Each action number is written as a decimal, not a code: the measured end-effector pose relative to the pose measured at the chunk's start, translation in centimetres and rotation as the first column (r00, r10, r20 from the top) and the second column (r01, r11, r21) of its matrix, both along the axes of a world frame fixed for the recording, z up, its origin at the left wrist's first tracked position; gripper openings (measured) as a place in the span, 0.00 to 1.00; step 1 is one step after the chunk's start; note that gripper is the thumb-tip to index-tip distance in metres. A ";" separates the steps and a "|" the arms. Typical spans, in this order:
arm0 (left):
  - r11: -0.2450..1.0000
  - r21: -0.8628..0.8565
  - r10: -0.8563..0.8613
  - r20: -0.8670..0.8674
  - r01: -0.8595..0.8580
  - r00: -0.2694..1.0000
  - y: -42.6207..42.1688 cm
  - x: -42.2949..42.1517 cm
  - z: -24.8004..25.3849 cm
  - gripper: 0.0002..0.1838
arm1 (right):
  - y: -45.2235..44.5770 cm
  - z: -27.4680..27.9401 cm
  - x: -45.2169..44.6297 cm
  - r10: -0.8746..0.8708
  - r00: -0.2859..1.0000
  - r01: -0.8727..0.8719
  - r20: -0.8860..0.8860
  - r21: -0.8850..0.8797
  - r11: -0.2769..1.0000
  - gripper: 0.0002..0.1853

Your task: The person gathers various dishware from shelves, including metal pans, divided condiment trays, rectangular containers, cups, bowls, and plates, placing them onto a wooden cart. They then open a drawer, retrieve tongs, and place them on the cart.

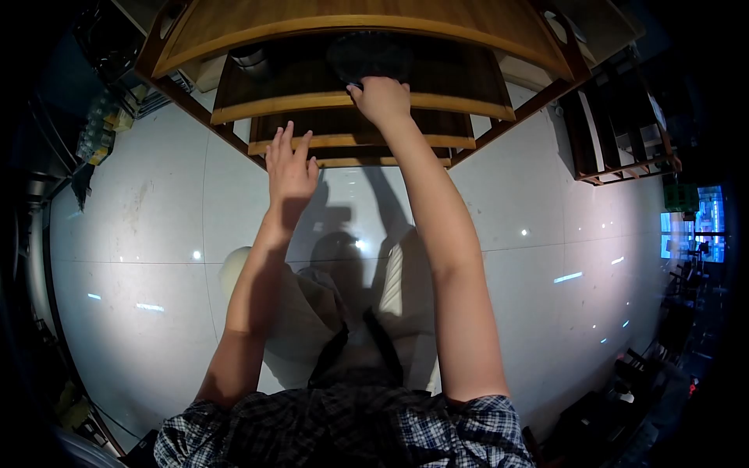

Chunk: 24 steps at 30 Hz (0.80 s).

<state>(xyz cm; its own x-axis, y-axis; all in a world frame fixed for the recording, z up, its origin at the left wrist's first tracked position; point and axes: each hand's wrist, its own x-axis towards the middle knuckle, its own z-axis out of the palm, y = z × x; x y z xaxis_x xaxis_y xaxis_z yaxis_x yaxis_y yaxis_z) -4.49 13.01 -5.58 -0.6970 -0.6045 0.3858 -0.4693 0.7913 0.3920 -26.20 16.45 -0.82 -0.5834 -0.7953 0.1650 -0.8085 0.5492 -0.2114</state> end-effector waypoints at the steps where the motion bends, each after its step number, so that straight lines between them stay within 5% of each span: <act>1: 1.000 0.003 0.003 0.003 -0.003 1.000 0.1 -0.3 0.0 0.25 | -0.1 -0.2 0.0 0.003 1.000 -0.003 0.003 0.003 1.000 0.21; 5: 0.999 -0.039 0.020 -0.059 -0.022 0.998 0.8 -1.2 0.8 0.24 | 0.1 -0.3 1.1 0.009 0.999 -0.008 -0.050 0.019 1.000 0.22; 9: 1.000 0.008 -0.012 -0.161 0.013 0.987 1.3 0.3 1.3 0.24 | 2.9 2.5 4.2 0.206 0.964 -0.259 -0.170 -0.407 0.876 0.14; 11: 0.995 0.076 0.080 -0.129 -0.070 0.988 2.8 2.2 0.2 0.25 | 5.3 4.3 6.1 0.305 0.945 -0.209 0.117 -0.500 0.841 0.17; 13: 0.980 0.167 0.104 0.031 -0.108 0.994 5.1 4.6 1.0 0.25 | 7.3 5.5 7.5 0.298 0.948 -0.219 0.113 -0.449 0.866 0.18; 16: 0.963 0.271 -0.043 0.117 0.010 0.992 6.9 7.7 7.5 0.24 | 7.9 9.0 8.8 0.274 0.946 -0.193 0.176 -0.375 0.907 0.19; 24: 0.947 0.299 0.069 0.160 -0.115 0.985 0.4 13.6 29.7 0.25 | 1.0 24.9 15.6 0.219 0.865 -0.012 0.451 -0.418 0.908 0.21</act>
<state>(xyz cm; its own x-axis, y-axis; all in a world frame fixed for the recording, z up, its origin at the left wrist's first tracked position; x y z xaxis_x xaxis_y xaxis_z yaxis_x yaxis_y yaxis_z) 9.14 13.42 24.11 -0.6672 -0.7414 0.0711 -0.6044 0.5947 0.5301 -10.58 17.42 24.03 -0.5775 -0.7917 0.1994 -0.6004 0.2463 -0.7609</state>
